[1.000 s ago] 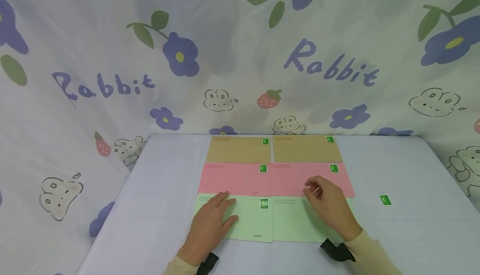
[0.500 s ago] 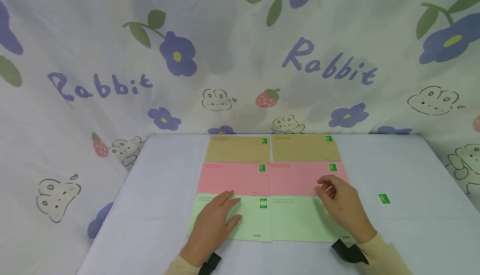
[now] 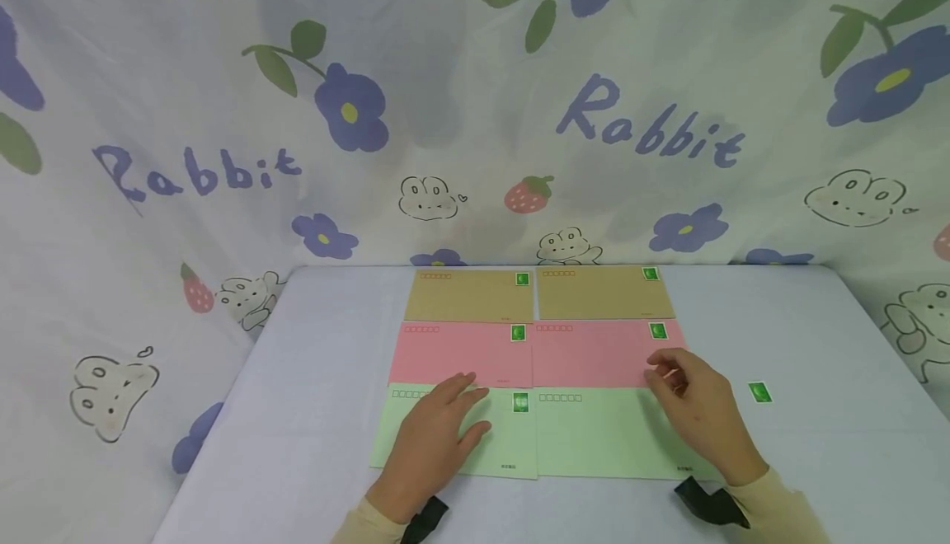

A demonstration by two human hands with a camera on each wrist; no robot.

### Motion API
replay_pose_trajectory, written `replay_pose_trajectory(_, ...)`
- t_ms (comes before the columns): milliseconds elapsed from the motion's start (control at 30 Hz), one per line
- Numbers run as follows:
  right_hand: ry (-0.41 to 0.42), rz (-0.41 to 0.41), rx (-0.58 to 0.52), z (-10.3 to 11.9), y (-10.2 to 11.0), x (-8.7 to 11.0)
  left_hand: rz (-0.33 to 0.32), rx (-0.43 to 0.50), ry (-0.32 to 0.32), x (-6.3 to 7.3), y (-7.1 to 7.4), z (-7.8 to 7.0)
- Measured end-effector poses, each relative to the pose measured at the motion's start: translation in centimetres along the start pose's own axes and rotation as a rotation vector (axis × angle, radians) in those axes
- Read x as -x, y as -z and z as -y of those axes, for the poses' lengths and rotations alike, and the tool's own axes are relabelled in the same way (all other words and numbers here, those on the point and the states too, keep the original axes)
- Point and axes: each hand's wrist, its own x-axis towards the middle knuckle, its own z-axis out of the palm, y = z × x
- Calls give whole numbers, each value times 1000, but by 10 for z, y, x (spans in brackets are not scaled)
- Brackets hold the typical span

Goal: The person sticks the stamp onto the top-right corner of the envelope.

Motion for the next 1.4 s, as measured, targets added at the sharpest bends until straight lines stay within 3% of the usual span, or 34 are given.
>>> replay_pose_trajectory(400,-21,-44,-2,-16,11,6,23,9,-18,-7,-6,-7)
replay_pose_trajectory(1000,-94,-92,56,-38,28,7,21,44,-89,-21,-11,-25)
replay_pose_trajectory(1400,-96,-136,68,-51,37,10,24,36,-148,-28,-16,-40)
